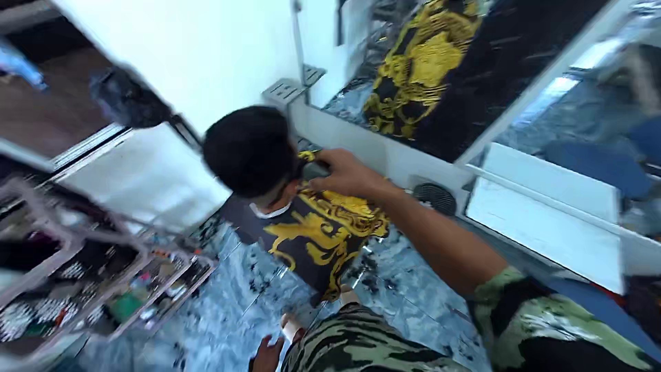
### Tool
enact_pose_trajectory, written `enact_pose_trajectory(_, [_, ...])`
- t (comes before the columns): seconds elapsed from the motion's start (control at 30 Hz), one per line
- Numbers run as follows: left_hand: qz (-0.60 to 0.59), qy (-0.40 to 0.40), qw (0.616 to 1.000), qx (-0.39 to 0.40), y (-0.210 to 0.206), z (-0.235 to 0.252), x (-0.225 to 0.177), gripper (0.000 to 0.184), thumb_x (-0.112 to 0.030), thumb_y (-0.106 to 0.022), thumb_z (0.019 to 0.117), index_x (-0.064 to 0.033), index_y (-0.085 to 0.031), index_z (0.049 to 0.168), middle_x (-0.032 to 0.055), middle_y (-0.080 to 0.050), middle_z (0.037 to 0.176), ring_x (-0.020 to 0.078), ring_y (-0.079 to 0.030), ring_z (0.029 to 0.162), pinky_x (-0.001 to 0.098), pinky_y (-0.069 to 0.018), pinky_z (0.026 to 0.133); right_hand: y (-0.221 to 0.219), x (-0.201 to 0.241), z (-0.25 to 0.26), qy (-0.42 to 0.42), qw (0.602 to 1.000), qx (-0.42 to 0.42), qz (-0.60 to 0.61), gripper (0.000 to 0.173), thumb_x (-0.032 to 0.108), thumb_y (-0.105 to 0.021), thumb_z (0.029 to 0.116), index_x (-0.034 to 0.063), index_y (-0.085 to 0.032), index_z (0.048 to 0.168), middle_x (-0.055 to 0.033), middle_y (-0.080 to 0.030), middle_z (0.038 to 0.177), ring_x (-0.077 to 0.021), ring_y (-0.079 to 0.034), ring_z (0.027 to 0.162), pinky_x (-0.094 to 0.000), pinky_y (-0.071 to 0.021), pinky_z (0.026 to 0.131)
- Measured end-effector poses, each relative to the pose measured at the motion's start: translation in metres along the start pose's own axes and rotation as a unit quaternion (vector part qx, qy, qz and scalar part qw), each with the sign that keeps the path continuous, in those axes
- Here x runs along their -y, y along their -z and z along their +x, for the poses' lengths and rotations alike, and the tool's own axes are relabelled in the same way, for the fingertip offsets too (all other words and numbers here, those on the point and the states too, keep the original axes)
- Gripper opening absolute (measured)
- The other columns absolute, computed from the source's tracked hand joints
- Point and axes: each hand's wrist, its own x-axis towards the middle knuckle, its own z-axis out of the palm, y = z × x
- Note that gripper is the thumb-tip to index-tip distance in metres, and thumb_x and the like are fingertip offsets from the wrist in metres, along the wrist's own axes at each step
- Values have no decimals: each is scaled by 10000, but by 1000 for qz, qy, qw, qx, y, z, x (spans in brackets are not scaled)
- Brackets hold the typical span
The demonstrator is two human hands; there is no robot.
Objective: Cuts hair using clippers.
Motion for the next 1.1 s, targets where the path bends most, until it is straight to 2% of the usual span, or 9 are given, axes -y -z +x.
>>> enact_pose_trajectory(0.1, [-15,33,998,42,-14,11,5,605,-423,-623,1013,-18,-524,1452,253,-674,1259,387,-648,1193,574,-481,1053,-10,10,3,13,1000,-11,8,441,324,-830,836,68,-687,1166,-96,-713,1001,-204,-697,865,-468,-599,798])
enact_pose_trajectory(0.2, [-35,47,997,45,-29,20,26,417,-300,-519,1079,32,-639,1301,261,-656,1284,377,-614,1239,554,-442,1092,-10,15,-3,-42,997,-30,-54,472,346,-829,823,76,-677,1180,-106,-709,1011,-244,-696,889,-525,-584,800])
enact_pose_trajectory(0.37, [2,65,998,23,-22,7,76,453,-352,-551,1058,14,-631,1313,245,-685,1236,392,-634,1207,603,-454,1056,-16,27,-4,-10,998,-33,-62,493,359,-839,809,99,-679,1196,-70,-715,1024,-192,-696,894,-462,-591,807])
enact_pose_trajectory(0.5, [48,79,994,59,-19,-3,105,455,-324,-599,1033,23,-614,1328,254,-664,1279,396,-614,1239,590,-438,1081,-17,31,-8,-62,992,-44,-99,465,362,-835,816,90,-675,1158,-89,-704,991,-243,-692,887,-527,-577,783])
enact_pose_trajectory(0.77, [52,77,994,58,-25,-10,92,360,-262,-566,1043,-71,-643,1339,200,-684,1277,361,-627,1232,586,-454,1062,-26,36,-14,-71,991,-65,-96,459,366,-833,816,92,-677,1149,-83,-701,995,-226,-687,882,-500,-577,774])
enact_pose_trajectory(0.87, [9,61,996,57,-22,5,103,346,-213,-603,1027,-33,-640,1320,211,-707,1214,364,-656,1174,577,-474,1037,-29,36,-12,-24,996,-58,-58,493,373,-850,801,98,-680,1173,-59,-713,1024,-165,-695,899,-426,-593,813])
enact_pose_trajectory(0.97, [-47,59,996,51,-15,21,102,438,-241,-631,1023,18,-581,1372,260,-679,1235,387,-650,1177,559,-485,1041,-29,37,-14,-58,992,-67,-87,464,378,-840,804,95,-681,1136,-72,-703,985,-206,-687,871,-477,-581,770])
enact_pose_trajectory(1.03, [-104,86,991,26,-9,22,84,671,-450,-647,999,27,-501,1447,284,-646,1282,408,-632,1199,574,-488,1039,-29,40,-14,-62,991,-71,-93,459,369,-835,801,95,-681,1136,-74,-703,989,-217,-688,878,-491,-580,772])
enact_pose_trajectory(1.1, [-222,98,970,7,-2,21,56,857,-567,-559,1010,-9,-255,1586,296,-596,1346,409,-646,1137,566,-538,935,-32,41,-14,-26,995,-66,-76,481,373,-847,798,108,-679,1163,-47,-713,1005,-168,-695,884,-429,-596,799])
